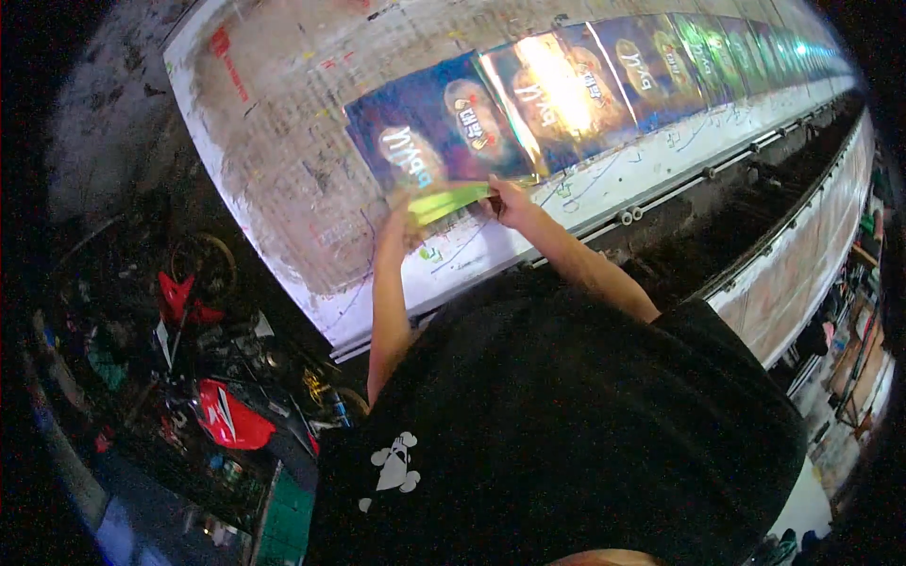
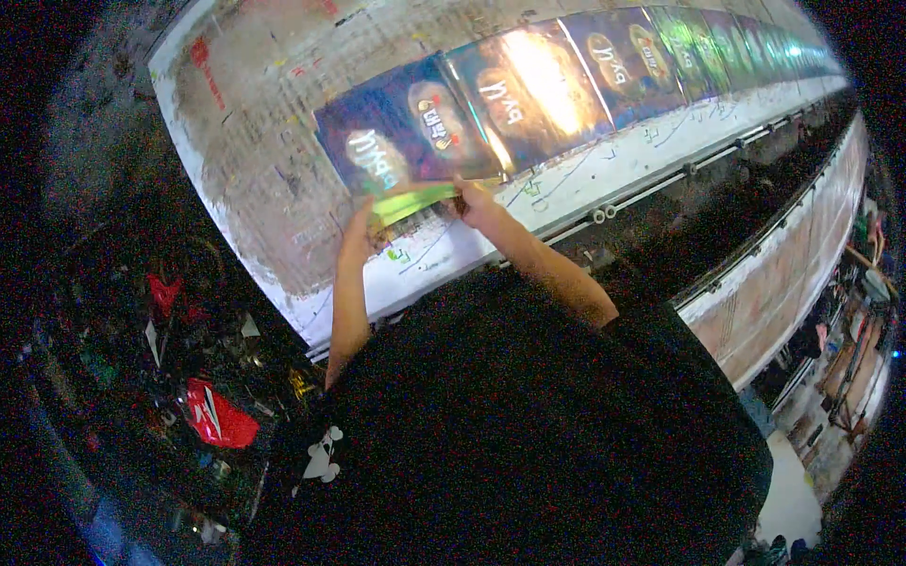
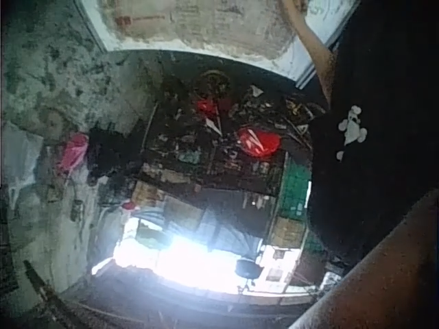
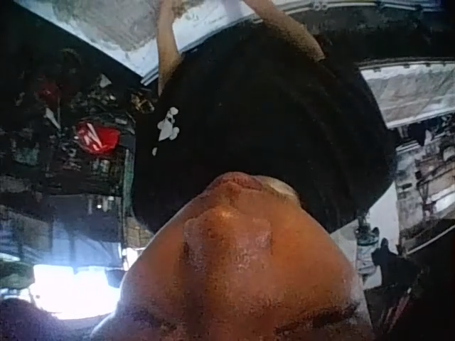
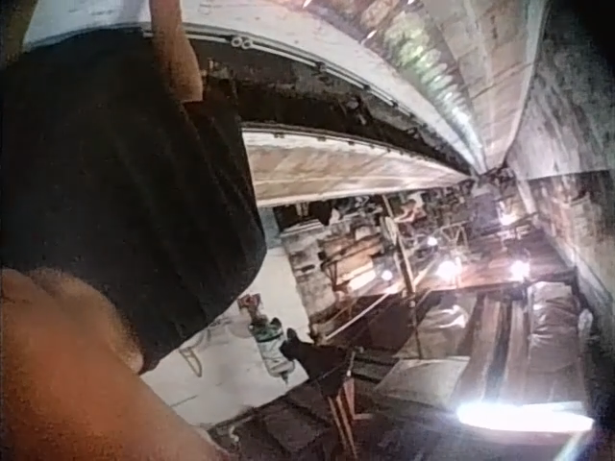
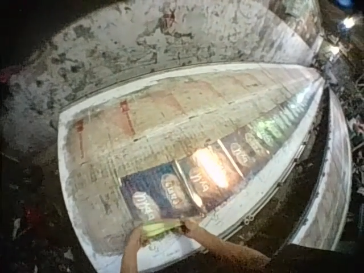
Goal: Applying and removing sheets on a screen-printing assembly line table.
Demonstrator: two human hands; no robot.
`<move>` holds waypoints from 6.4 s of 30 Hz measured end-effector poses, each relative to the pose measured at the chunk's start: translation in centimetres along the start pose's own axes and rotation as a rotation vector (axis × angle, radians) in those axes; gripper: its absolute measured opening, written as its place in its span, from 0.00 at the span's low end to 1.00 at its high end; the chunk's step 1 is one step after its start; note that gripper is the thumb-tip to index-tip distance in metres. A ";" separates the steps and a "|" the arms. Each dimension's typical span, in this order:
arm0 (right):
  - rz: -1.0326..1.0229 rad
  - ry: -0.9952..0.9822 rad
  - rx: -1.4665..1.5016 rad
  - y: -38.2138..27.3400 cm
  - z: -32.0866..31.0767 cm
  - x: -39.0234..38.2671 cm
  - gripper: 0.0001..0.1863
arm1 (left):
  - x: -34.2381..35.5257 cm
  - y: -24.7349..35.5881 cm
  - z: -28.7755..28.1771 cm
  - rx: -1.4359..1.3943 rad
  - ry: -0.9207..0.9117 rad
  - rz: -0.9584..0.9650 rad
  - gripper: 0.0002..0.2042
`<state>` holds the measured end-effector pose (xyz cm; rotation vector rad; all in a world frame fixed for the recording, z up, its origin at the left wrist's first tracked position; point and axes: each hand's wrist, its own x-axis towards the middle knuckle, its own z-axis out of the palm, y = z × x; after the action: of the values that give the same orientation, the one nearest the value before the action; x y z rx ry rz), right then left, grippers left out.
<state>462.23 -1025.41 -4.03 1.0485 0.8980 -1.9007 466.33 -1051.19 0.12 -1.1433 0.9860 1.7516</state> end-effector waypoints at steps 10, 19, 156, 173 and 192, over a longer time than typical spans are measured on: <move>-1.265 0.265 -0.984 -5.0 9.7 -6.2 0.18 | -5.5 6.0 5.5 0.036 0.360 0.748 0.14; -0.915 -0.041 -0.494 -23.5 13.5 -24.2 0.12 | -22.2 15.9 20.2 0.293 0.225 1.232 0.07; -1.439 -0.032 -1.201 -80.6 -50.3 -8.2 0.27 | 24.0 2.8 82.4 1.128 1.043 0.483 0.26; -0.961 0.366 -1.184 -76.0 -55.1 -8.3 0.19 | 27.5 2.4 85.7 -0.267 0.425 0.438 0.07; -0.632 -0.242 -0.573 -83.2 -56.7 -6.8 0.09 | 16.7 19.0 114.6 1.111 0.477 1.036 0.17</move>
<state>412.05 -937.88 -4.01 0.1869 1.6285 -1.9959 408.66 -951.04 20.54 -0.2443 2.7034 1.1249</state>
